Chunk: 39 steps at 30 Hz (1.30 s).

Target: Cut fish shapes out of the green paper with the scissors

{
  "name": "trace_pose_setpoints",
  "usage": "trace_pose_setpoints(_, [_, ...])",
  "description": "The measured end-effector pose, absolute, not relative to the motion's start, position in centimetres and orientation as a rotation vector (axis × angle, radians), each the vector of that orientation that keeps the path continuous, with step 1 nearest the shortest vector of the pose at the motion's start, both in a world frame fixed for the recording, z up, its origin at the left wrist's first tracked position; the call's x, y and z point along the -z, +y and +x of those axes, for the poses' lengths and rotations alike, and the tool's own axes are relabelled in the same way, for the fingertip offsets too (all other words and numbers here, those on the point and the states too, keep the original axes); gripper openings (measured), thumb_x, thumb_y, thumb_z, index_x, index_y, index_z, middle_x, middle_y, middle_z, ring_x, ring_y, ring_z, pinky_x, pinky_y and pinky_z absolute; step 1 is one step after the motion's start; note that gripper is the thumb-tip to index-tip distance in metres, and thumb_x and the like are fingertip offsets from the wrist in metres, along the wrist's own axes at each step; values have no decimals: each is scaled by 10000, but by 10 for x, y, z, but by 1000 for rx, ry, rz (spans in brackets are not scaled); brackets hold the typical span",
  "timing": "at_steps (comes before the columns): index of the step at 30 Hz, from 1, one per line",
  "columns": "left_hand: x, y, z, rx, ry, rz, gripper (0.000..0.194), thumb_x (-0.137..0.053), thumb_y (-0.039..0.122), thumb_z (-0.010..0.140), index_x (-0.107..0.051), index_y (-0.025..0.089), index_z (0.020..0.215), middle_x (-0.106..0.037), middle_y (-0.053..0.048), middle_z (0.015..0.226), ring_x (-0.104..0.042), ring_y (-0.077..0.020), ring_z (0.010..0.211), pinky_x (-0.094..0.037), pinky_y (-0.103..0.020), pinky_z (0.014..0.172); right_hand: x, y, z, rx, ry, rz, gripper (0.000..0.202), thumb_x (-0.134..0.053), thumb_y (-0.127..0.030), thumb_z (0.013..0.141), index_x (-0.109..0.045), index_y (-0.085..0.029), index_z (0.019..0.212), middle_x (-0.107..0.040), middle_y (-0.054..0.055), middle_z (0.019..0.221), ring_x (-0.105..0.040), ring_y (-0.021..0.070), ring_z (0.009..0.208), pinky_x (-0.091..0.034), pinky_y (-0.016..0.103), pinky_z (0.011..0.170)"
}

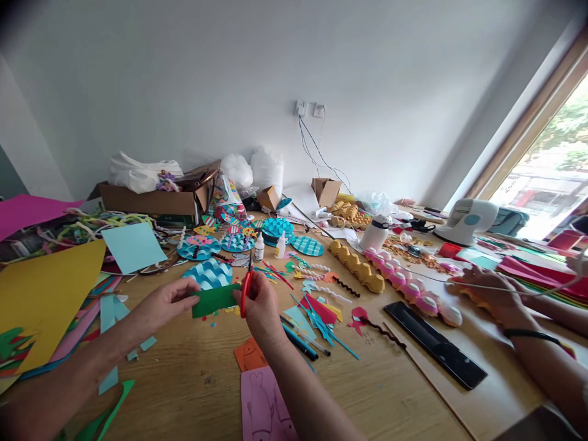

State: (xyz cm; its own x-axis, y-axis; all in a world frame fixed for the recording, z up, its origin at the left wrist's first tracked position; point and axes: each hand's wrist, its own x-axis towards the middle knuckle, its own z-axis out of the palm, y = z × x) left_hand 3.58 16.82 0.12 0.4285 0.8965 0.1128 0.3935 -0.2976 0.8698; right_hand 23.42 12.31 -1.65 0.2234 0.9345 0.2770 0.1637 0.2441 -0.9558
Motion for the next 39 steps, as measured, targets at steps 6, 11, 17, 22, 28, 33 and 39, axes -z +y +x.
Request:
trace_pose_setpoints(6, [-16, 159, 35, -679, 1091, 2035, 266, -575, 433, 728, -676, 234, 873, -733, -28, 876, -653, -241, 830, -482, -313, 738, 9, 114, 233, -691, -1409, -1279, 185, -637, -254, 620, -483, -213, 714, -482, -46, 635, -415, 135, 599, -346, 242, 555])
trace_pose_setpoints(11, [-7, 158, 40, -590, 1153, 2124, 169, -533, 335, 702, -613, 221, 608, -561, 29, 572, -545, -188, 606, -359, -271, 577, 5, 110, 231, -649, -1483, -1316, 180, -631, -251, 647, -469, -218, 719, -494, -47, 646, -416, 133, 609, -341, 227, 549])
trace_pose_setpoints(17, [-4, 161, 35, -599, 1167, 2165, 221, -487, 391, 756, -608, 226, 673, -533, 36, 608, -519, -183, 628, -351, -259, 585, 9, 116, 233, -594, -1487, -1376, 188, -643, -224, 644, -470, -218, 717, -478, -66, 614, -415, 121, 580, -340, 216, 540])
trace_pose_setpoints(22, [-7, 158, 37, -604, 1138, 2172, 229, -480, 402, 751, -559, 231, 621, -495, 41, 590, -502, -175, 604, -344, -249, 565, 5, 115, 232, -527, -1493, -1419, 174, -614, -228, 652, -445, -221, 690, -463, -65, 606, -403, 122, 574, -318, 211, 523])
trace_pose_setpoints(28, [-12, 156, 40, -612, 1135, 2163, 235, -476, 406, 746, -520, 232, 594, -455, 53, 553, -464, -161, 557, -329, -243, 541, 4, 112, 232, -439, -1512, -1461, 181, -567, -217, 658, -388, -233, 673, -442, -59, 590, -401, 135, 578, -306, 225, 540])
trace_pose_setpoints(33, [-11, 157, 39, -604, 1160, 2167, 212, -488, 387, 738, -516, 234, 595, -479, 49, 561, -478, -166, 576, -341, -242, 556, 7, 114, 236, -376, -1509, -1484, 160, -556, -218, 679, -397, -234, 682, -464, -49, 596, -430, 144, 581, -312, 228, 546])
trace_pose_setpoints(39, [-8, 160, 40, -553, 1156, 2168, 209, -464, 390, 741, -542, 233, 626, -477, 41, 579, -477, -173, 591, -343, -252, 565, 10, 116, 237, -363, -1515, -1497, 153, -552, -233, 689, -399, -238, 694, -458, -44, 596, -420, 148, 573, -316, 231, 549])
